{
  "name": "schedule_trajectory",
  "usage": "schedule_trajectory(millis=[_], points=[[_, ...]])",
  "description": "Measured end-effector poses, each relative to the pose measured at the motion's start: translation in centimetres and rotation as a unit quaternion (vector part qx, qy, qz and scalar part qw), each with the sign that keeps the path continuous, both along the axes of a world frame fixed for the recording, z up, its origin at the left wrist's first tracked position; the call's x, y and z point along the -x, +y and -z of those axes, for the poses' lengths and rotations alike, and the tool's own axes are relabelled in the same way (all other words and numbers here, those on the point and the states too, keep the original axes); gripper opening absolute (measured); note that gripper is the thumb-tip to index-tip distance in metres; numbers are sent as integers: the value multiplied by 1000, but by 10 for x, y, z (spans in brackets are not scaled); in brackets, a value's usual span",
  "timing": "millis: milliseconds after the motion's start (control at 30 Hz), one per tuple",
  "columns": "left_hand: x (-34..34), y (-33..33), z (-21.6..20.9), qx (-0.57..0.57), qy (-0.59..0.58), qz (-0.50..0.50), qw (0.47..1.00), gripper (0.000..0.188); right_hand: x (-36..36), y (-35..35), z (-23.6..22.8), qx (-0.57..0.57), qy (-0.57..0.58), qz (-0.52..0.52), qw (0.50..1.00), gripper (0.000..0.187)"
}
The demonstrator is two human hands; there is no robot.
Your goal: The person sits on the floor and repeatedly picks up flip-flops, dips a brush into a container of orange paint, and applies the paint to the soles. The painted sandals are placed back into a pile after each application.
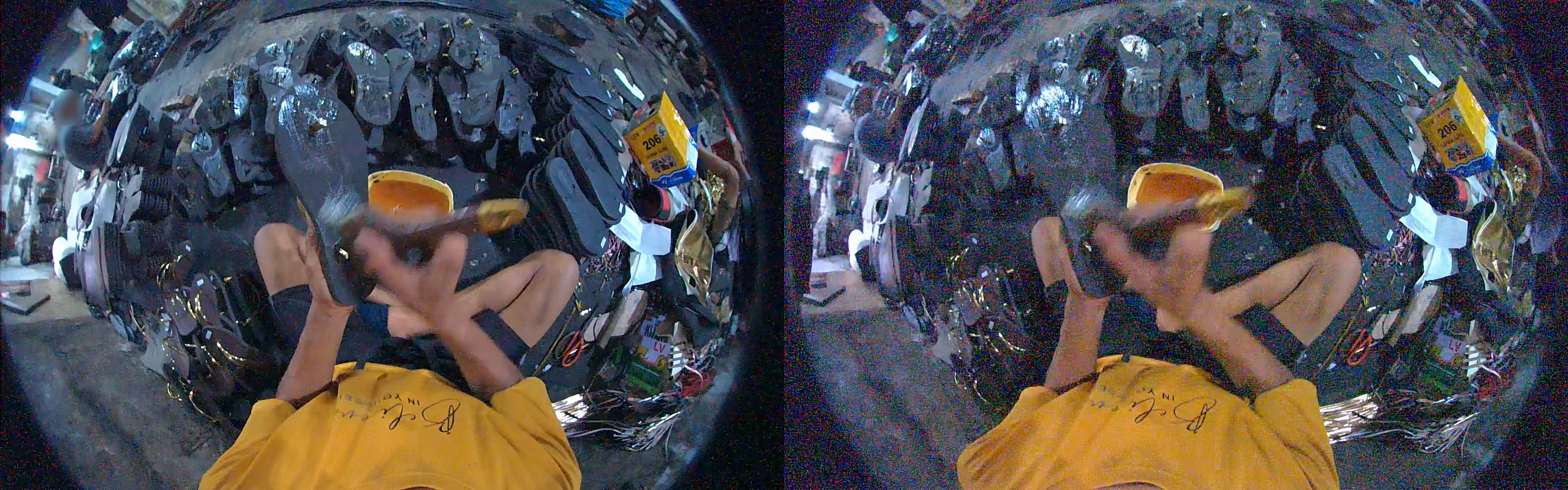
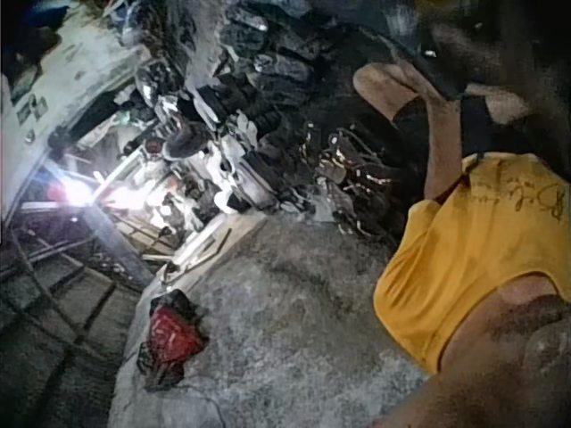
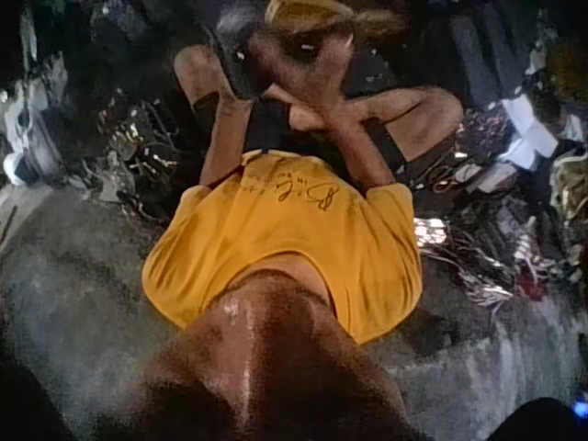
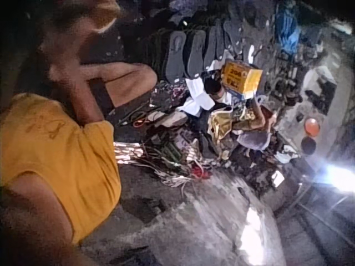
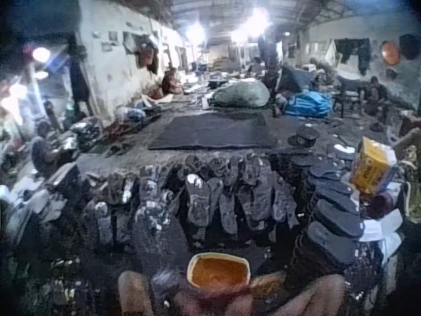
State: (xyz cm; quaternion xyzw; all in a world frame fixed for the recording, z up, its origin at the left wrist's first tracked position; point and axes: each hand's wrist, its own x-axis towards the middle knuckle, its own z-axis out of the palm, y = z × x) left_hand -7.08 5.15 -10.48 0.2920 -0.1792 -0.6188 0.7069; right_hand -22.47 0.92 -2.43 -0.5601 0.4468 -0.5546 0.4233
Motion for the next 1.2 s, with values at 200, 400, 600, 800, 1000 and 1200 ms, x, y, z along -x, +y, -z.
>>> schedule_trajectory(millis=[200, 400, 600, 800, 1000, 1200], points=[[7, 0, -19, -39, 37, -24, 998, 56, 2, 12, 4, 110, 72, 24, 991, 33], [-3, -3, -7, -42, -222, -47, 973, 54, 19, -33, 13, -38, -49, 74, 995, 24], [21, -41, -79, -95, -115, -153, 977, 46, 24, 43, 15, -36, -68, 49, 996, 31], [6, -197, -115, 10, -45, 108, 993, 43, 148, 0, 20, -183, 157, 318, 917, 47], [93, -278, -4, -73, 247, 103, 961, 36, 147, 13, 21, -175, 377, 316, 853, 60], [68, -145, 33, -130, 71, 119, 982, 62, 174, 25, 85, -135, 441, 317, 829, 62]])
